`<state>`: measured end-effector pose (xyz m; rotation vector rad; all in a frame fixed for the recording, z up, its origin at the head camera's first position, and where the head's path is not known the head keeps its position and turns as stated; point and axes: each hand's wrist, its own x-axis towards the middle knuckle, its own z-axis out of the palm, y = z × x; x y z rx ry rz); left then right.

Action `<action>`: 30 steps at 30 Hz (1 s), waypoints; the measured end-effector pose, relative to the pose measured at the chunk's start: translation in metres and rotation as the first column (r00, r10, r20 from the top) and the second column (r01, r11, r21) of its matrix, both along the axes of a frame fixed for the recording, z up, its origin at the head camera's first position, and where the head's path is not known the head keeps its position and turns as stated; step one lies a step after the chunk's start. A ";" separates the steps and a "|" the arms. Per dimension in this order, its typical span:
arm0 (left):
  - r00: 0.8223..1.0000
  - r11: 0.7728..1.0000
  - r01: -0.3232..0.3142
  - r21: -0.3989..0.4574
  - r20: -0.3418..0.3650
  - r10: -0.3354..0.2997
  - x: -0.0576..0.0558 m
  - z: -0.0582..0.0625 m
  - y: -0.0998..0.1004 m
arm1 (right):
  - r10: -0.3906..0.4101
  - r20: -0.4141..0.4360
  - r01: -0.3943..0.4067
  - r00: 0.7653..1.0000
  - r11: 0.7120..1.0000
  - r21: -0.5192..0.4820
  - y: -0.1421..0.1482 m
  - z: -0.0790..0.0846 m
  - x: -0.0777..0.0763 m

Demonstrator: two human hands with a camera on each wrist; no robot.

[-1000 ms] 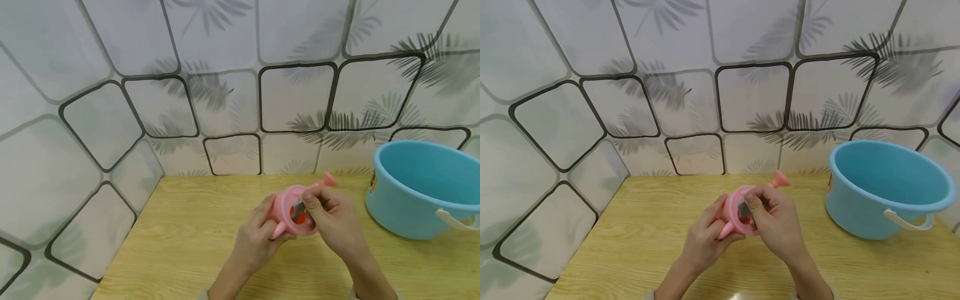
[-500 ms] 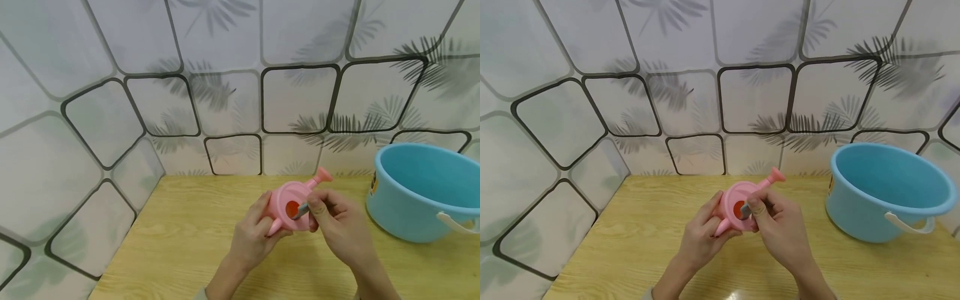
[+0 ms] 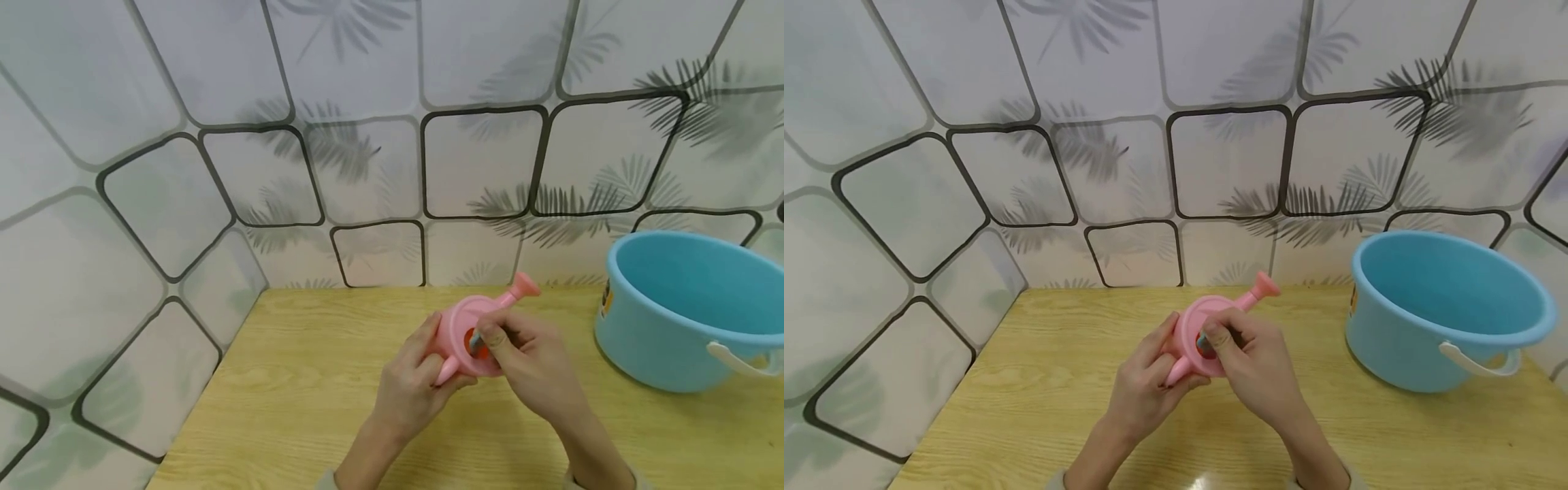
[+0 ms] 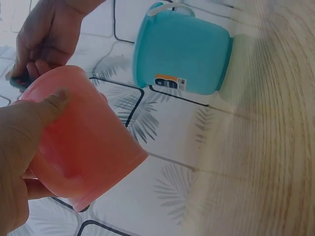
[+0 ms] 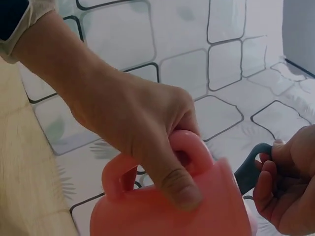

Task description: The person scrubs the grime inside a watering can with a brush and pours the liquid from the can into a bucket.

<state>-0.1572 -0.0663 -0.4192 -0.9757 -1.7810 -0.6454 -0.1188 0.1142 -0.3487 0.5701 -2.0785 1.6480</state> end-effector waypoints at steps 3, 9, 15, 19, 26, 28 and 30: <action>1.000 1.000 -0.004 -0.002 0.002 0.004 0.000 0.000 -0.001 | 0.027 0.016 -0.027 1.000 1.000 -0.014 0.002 -0.001 0.000; 1.000 1.000 -0.008 -0.018 0.002 0.008 -0.002 0.000 -0.001 | -0.040 0.025 0.040 0.999 0.999 0.016 0.006 0.001 0.001; 1.000 1.000 -0.010 0.002 0.007 0.010 -0.003 -0.001 -0.004 | 0.086 -0.035 -0.088 0.996 0.994 -0.066 0.005 -0.001 -0.002; 1.000 1.000 -0.008 0.002 -0.002 0.008 -0.003 0.000 -0.005 | 0.057 -0.040 -0.058 0.998 0.998 -0.029 0.006 0.001 -0.001; 1.000 1.000 -0.009 0.024 -0.005 0.009 -0.002 0.000 -0.004 | 0.048 -0.013 -0.048 0.999 0.997 0.056 0.007 0.000 -0.001; 1.000 1.000 -0.012 0.017 -0.012 0.013 -0.002 0.000 -0.003 | 0.031 -0.035 -0.030 0.999 0.999 0.040 0.007 0.001 0.003; 1.000 1.000 -0.015 0.009 -0.015 0.015 -0.002 0.001 -0.003 | -0.006 -0.049 0.009 0.999 0.998 0.060 0.007 0.002 0.005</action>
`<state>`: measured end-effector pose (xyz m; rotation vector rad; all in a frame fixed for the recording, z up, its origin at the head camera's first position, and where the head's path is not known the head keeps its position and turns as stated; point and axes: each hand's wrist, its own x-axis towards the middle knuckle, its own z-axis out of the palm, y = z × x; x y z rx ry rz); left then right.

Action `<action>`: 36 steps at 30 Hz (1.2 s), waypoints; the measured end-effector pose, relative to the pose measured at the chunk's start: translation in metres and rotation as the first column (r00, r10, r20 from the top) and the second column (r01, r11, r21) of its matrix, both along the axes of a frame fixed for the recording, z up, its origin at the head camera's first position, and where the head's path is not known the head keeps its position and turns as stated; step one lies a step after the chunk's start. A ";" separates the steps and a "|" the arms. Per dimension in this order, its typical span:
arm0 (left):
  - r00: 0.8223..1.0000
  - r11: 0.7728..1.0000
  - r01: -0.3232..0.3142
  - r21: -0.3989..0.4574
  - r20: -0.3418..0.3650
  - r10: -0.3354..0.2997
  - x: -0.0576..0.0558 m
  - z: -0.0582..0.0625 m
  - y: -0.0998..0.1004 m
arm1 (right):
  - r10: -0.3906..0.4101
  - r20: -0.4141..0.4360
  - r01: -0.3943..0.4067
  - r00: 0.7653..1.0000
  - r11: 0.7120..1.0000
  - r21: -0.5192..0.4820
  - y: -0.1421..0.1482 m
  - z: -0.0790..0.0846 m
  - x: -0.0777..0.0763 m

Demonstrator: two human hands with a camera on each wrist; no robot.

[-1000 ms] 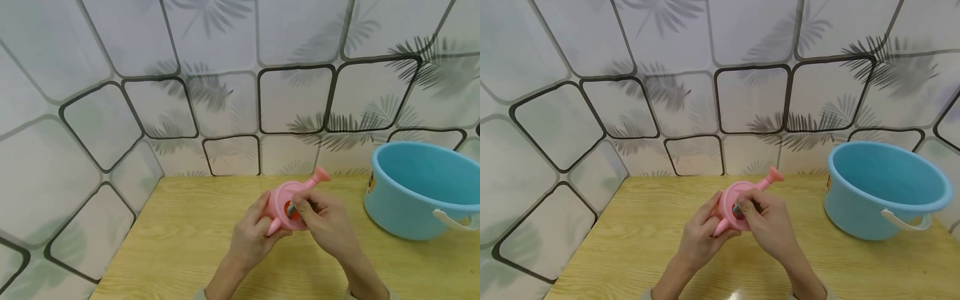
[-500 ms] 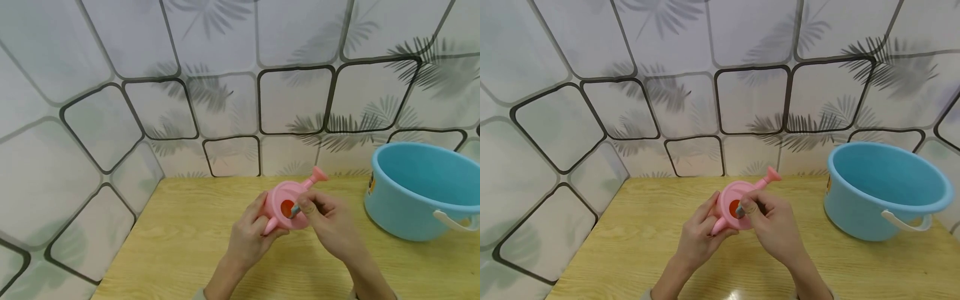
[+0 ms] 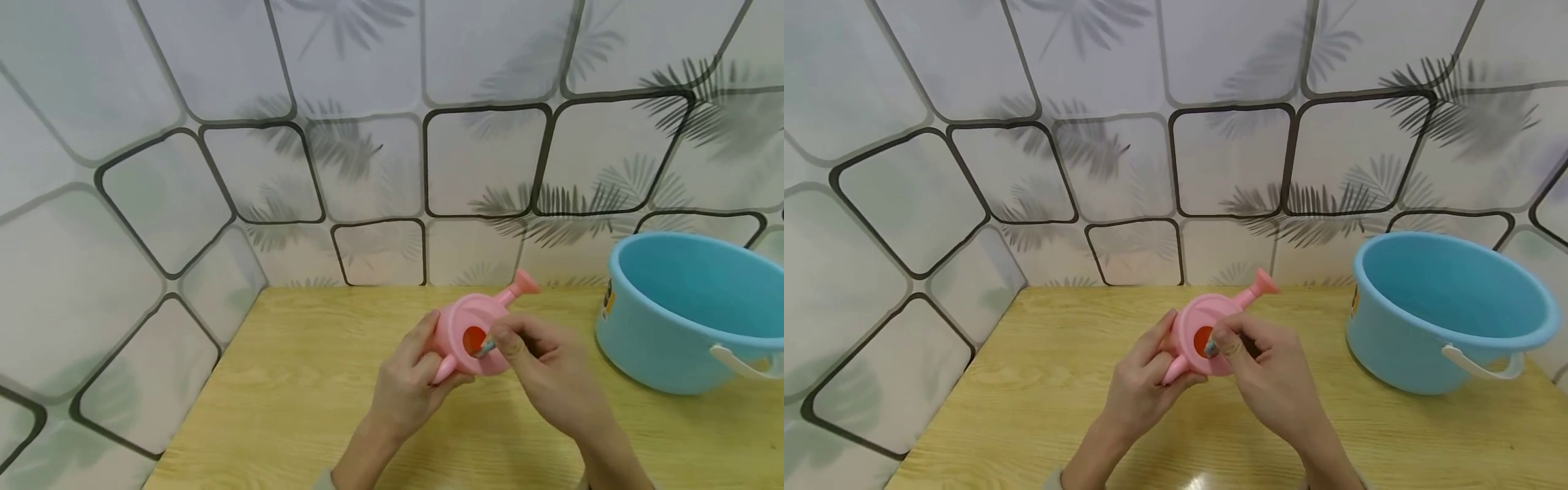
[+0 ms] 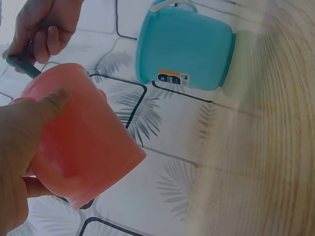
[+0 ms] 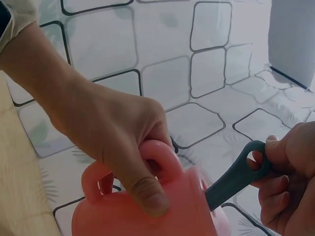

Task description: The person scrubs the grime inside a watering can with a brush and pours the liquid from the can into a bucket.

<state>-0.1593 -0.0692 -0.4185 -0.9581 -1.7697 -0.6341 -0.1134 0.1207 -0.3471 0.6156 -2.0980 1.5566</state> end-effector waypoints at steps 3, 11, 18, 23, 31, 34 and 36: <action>1.000 1.000 -0.002 -0.016 0.003 0.002 0.000 0.000 0.000 | -0.027 -0.016 0.028 1.000 0.996 0.083 -0.003 -0.001 -0.002; 0.998 0.998 -0.065 -0.023 0.008 0.065 0.000 -0.001 -0.004 | -0.065 -0.164 0.107 0.984 0.960 0.259 -0.010 -0.009 -0.007; 0.997 0.997 -0.082 -0.005 0.005 0.082 -0.003 0.000 -0.007 | -0.096 -0.343 0.218 0.935 0.916 0.337 -0.013 -0.014 -0.012; 0.997 0.997 -0.082 -0.002 0.003 0.082 -0.004 0.002 -0.009 | -0.220 -0.317 0.331 0.923 0.873 0.358 -0.014 -0.015 -0.011; 0.995 0.995 -0.104 -0.012 -0.010 0.104 -0.004 0.000 -0.007 | -0.306 -0.354 0.417 0.884 0.858 0.300 -0.020 -0.021 -0.017; 0.994 0.994 -0.109 -0.021 -0.018 0.108 -0.004 -0.001 -0.005 | -0.355 -0.366 0.459 0.860 0.853 0.251 -0.023 -0.026 -0.020; 0.993 0.993 -0.118 -0.016 -0.013 0.117 -0.002 -0.002 -0.003 | -0.381 -0.370 0.483 0.847 0.843 0.237 -0.025 -0.028 -0.022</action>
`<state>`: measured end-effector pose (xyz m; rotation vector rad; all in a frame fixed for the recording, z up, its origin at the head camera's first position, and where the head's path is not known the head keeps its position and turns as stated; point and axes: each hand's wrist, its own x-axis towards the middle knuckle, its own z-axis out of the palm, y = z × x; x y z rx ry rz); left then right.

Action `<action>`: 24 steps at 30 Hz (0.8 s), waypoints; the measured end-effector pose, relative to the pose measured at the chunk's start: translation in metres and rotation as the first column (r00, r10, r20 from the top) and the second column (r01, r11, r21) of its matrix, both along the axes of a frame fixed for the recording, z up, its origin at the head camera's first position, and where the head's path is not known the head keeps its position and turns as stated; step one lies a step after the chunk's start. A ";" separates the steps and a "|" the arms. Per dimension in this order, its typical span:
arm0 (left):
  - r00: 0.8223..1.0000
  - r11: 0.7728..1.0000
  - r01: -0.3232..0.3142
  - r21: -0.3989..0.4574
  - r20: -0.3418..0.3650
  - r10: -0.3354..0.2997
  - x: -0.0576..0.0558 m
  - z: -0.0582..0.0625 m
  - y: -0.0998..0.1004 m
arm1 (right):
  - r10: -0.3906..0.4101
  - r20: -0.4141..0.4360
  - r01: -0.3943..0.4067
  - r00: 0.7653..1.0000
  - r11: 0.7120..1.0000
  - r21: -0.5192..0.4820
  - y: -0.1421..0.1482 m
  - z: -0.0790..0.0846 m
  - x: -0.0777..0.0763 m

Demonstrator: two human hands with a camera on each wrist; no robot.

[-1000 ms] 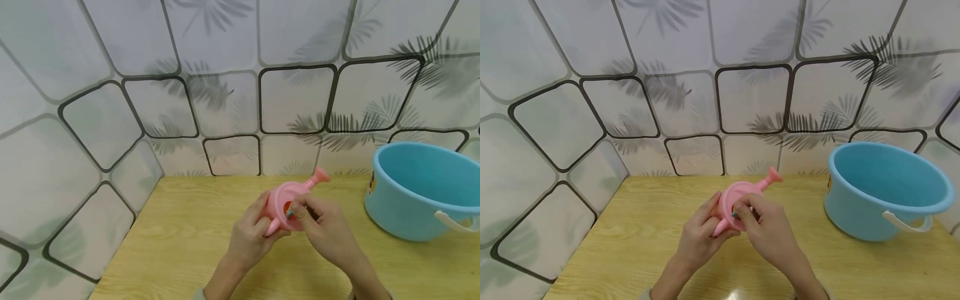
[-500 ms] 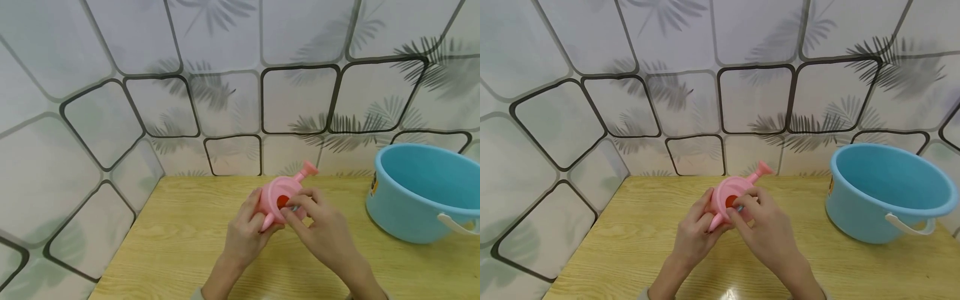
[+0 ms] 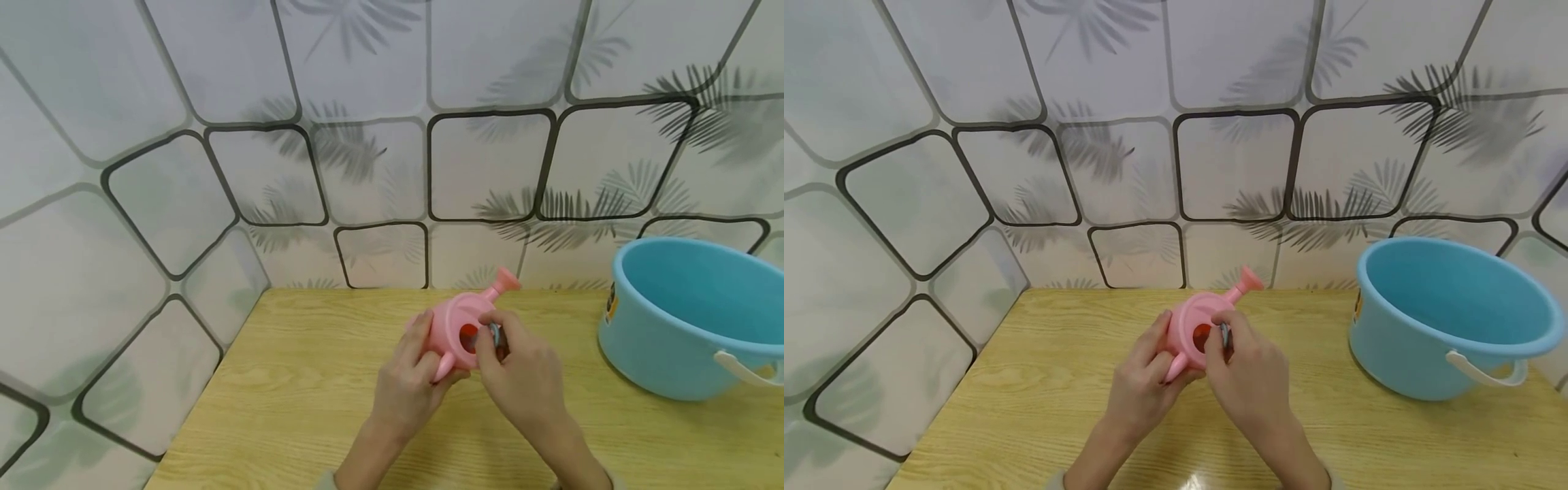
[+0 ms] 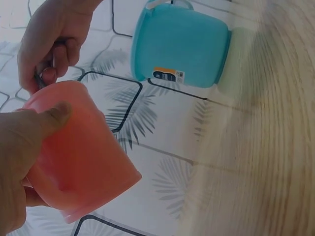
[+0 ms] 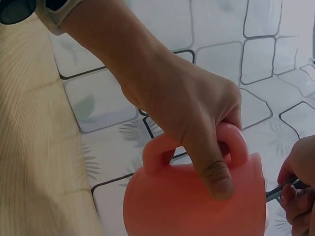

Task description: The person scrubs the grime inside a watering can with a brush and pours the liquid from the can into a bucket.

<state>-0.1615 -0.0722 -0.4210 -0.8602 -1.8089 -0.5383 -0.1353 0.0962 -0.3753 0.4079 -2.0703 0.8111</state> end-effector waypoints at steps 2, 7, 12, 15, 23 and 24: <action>1.000 1.000 -0.014 0.009 0.005 0.014 0.001 -0.001 0.002 | -0.017 -0.006 0.017 1.000 1.000 -0.001 -0.001 -0.002 -0.001; 0.998 0.998 -0.064 0.027 0.010 0.064 0.003 -0.004 0.005 | -0.063 0.040 0.061 0.997 0.997 0.041 -0.002 -0.001 0.000; 0.995 0.993 -0.102 0.051 0.014 0.102 0.006 -0.009 0.011 | -0.097 0.132 0.082 0.986 0.990 0.114 -0.003 0.001 0.005; 0.994 0.994 -0.104 0.046 0.037 0.102 0.008 -0.012 0.015 | -0.118 0.101 0.096 0.988 0.976 0.195 -0.001 0.000 0.005; 0.993 0.992 -0.103 0.075 0.061 0.099 0.010 -0.019 0.023 | -0.079 -0.077 0.095 0.994 0.964 0.248 0.009 0.005 0.008; 0.993 0.991 -0.105 0.079 0.058 0.101 0.010 -0.019 0.024 | -0.068 -0.100 0.091 0.993 0.965 0.244 0.009 0.007 0.010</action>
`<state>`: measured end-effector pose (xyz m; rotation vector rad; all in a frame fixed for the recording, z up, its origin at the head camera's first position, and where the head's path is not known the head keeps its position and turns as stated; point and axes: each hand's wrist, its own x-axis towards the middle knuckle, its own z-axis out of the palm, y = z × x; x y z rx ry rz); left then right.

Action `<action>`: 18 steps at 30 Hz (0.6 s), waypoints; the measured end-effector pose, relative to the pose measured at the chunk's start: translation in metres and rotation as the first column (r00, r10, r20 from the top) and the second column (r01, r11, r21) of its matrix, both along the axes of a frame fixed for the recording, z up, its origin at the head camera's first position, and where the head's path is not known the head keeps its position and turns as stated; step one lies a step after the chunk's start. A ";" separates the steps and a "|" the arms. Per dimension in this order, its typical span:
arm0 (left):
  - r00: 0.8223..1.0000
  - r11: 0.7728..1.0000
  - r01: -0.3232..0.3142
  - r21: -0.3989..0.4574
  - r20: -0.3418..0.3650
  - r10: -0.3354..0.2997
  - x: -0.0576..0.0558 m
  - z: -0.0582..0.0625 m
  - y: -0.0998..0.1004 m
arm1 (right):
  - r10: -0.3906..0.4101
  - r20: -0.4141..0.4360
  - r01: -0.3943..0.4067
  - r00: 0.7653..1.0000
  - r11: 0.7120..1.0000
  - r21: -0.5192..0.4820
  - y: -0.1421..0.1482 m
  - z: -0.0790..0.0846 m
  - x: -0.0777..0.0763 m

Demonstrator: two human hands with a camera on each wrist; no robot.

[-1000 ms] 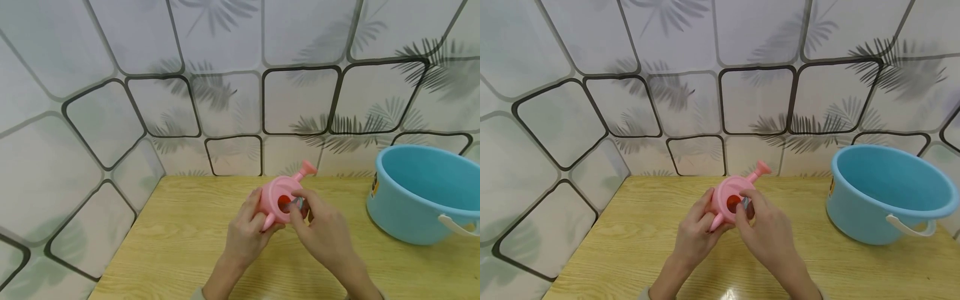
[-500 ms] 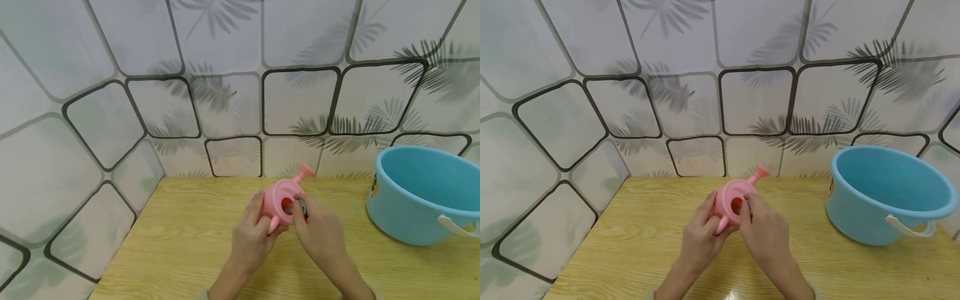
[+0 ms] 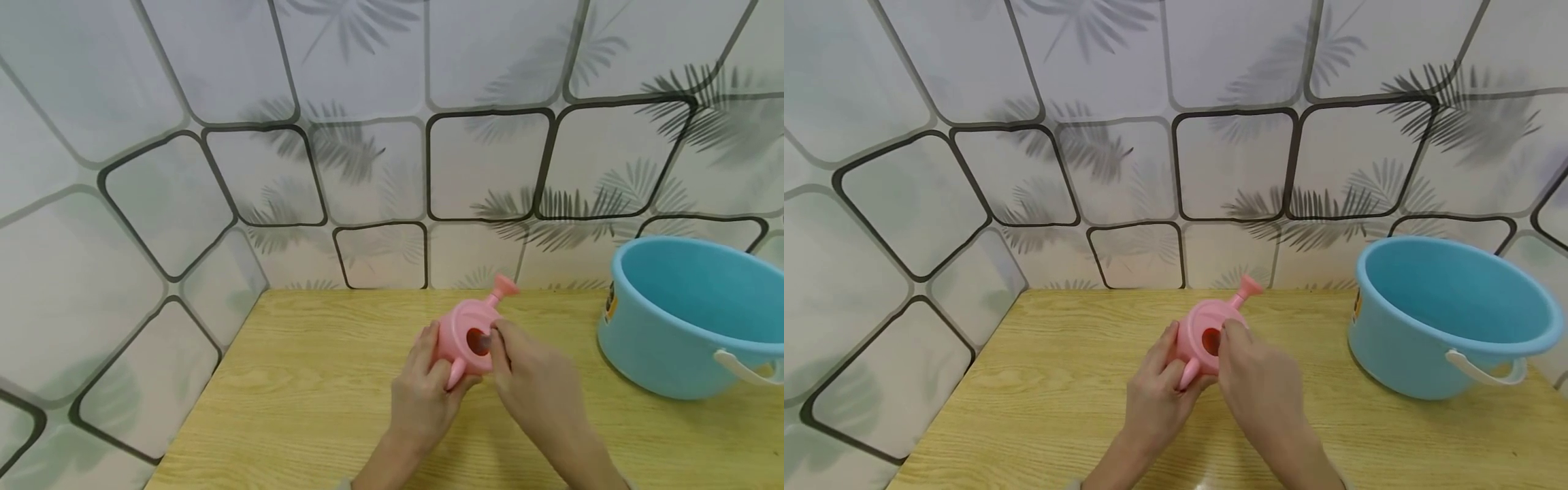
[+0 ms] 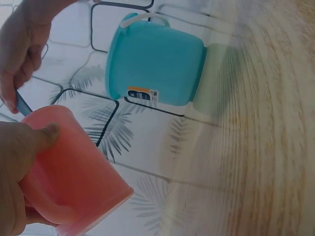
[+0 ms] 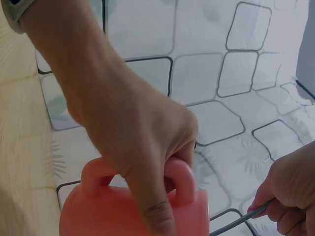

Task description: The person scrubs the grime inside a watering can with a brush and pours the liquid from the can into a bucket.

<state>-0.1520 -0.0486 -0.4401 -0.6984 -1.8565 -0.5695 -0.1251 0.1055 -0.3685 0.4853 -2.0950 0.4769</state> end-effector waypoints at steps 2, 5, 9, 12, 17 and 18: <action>1.000 1.000 -0.006 0.003 -0.003 0.006 0.001 0.000 0.000 | 0.009 -0.034 -0.009 0.999 1.000 0.006 0.000 0.001 0.002; 1.000 1.000 -0.009 0.015 -0.004 0.009 0.002 0.001 -0.001 | -0.005 -0.056 0.006 0.998 1.000 0.023 -0.003 -0.001 -0.001; 1.000 0.999 0.012 0.053 -0.018 -0.011 0.002 0.002 -0.001 | 0.001 -0.077 -0.001 0.997 1.000 0.001 -0.006 -0.004 -0.007; 0.999 0.996 0.034 0.079 -0.032 -0.032 0.002 0.004 -0.002 | 0.015 -0.116 -0.018 0.993 1.000 -0.025 -0.006 -0.003 -0.003; 0.998 0.993 0.048 0.104 -0.043 -0.043 0.000 0.009 -0.005 | 0.005 -0.163 -0.008 0.987 1.000 -0.023 -0.008 0.001 0.003; 0.998 0.993 0.050 0.108 -0.046 -0.045 0.000 0.010 -0.005 | 0.013 -0.164 -0.019 0.986 0.999 -0.034 -0.009 0.001 0.002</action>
